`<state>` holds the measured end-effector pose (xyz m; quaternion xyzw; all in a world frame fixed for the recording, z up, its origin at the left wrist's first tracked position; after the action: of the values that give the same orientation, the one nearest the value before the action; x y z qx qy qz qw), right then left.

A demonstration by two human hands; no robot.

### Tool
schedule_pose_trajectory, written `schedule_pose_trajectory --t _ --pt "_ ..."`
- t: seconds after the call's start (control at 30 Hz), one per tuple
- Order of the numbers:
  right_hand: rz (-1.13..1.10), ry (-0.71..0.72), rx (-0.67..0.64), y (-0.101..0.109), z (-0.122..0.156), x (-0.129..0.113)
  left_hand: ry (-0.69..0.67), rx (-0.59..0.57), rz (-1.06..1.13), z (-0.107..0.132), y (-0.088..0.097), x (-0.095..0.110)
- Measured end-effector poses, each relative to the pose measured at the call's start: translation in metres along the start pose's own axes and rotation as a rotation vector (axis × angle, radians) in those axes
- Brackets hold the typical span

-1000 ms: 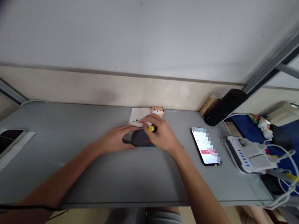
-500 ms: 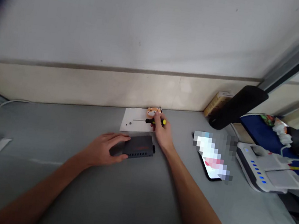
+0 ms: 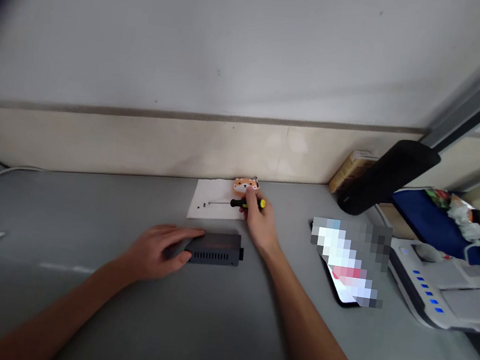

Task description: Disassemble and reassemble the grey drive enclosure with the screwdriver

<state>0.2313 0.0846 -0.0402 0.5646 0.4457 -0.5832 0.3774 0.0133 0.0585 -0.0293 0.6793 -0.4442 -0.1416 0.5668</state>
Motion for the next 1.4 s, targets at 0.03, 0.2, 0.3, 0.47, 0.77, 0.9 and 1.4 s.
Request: schedule_pose_trajectory --t 0.03,0.2,0.3,0.47,0.77,0.9,1.4 --pt "-0.015 -0.007 0.006 0.001 0.000 0.000 0.021 -0.002 0.012 -0.001 0.001 0.000" --pt "-0.181 -0.077 0.119 0.010 0.003 -0.001 0.220 -0.060 0.105 -0.006 0.002 -0.002" --pt "-0.325 -0.088 0.151 0.013 0.006 -0.009 0.297 -0.061 0.130 -0.007 0.001 -0.002" --pt "-0.436 -0.072 0.132 0.014 0.014 -0.027 0.380 -0.025 0.118 -0.005 -0.002 -0.002" --pt "-0.451 -0.125 0.062 0.004 0.023 -0.031 0.396 0.100 0.164 -0.006 0.000 0.002" --pt "-0.436 -0.142 0.049 0.002 0.022 -0.029 0.280 0.200 0.141 -0.005 0.005 0.006" --pt "-0.362 -0.171 0.003 -0.002 0.022 -0.023 -0.124 0.497 -0.032 0.002 0.025 0.028"
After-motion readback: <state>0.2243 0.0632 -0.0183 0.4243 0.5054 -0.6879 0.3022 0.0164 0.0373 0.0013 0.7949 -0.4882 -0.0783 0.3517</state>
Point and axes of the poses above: each hand's wrist, its own z-axis away from the middle knuckle, its own y-axis out of the back of the hand, x = y × z, the point moved 7 cm from there along -z, towards the middle knuckle, and after that the axes turned 7 degrees about -z, right-handed, at the moved point
